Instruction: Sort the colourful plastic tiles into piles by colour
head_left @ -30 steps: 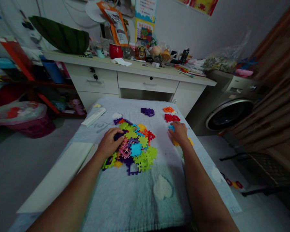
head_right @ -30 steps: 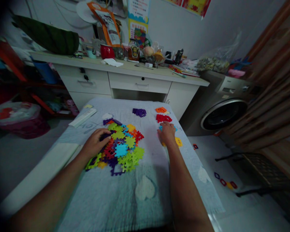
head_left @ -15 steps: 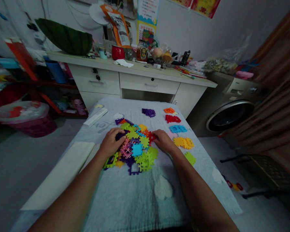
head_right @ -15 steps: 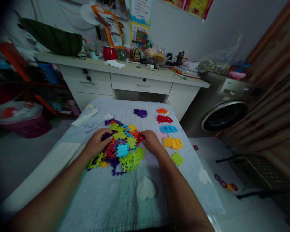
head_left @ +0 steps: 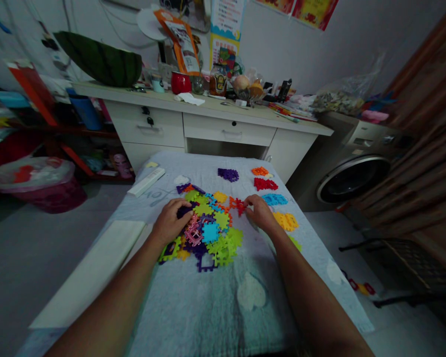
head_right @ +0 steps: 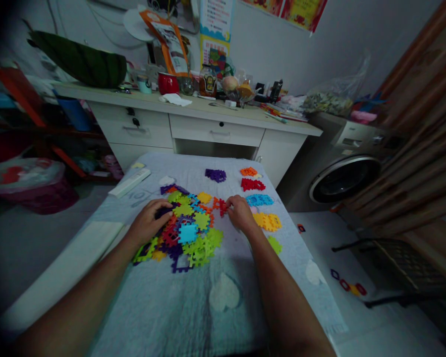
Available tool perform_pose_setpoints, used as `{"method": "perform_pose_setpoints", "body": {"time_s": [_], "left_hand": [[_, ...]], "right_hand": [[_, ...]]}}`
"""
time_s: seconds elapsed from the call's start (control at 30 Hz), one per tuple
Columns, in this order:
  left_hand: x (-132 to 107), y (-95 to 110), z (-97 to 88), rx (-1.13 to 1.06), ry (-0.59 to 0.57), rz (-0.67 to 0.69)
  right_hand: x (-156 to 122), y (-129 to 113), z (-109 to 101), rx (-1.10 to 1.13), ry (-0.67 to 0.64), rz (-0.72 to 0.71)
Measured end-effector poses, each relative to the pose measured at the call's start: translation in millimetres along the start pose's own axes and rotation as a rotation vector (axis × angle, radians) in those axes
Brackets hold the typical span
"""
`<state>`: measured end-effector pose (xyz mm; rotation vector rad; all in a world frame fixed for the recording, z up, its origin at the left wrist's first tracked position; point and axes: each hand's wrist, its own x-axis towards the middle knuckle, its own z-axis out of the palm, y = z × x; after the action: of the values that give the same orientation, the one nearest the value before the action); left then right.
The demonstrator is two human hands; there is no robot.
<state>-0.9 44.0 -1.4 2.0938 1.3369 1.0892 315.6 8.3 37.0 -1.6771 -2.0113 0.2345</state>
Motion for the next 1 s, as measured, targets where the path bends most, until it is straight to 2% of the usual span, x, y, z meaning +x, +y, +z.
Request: {"method": "perform_pose_setpoints", "body": {"time_s": [0.2,0.43,0.8,1.0], "left_hand": [[0,-1,0.8,0.006,0.002,-0.002],[1,0,-0.1,0.004,-0.01,-0.008],[1,-1,-0.2,0.007,-0.018,-0.019],[0,-2,0.2,0.002,-0.013,-0.022]], "right_hand": [[22,38,-27,-0.051,0.11,0.066],[52,80,-46,-0.191,0.197,0.298],[81,112,-41,-0.198,0.286,0.468],[83,115,-36,-0.19,0.254,0.544]]}}
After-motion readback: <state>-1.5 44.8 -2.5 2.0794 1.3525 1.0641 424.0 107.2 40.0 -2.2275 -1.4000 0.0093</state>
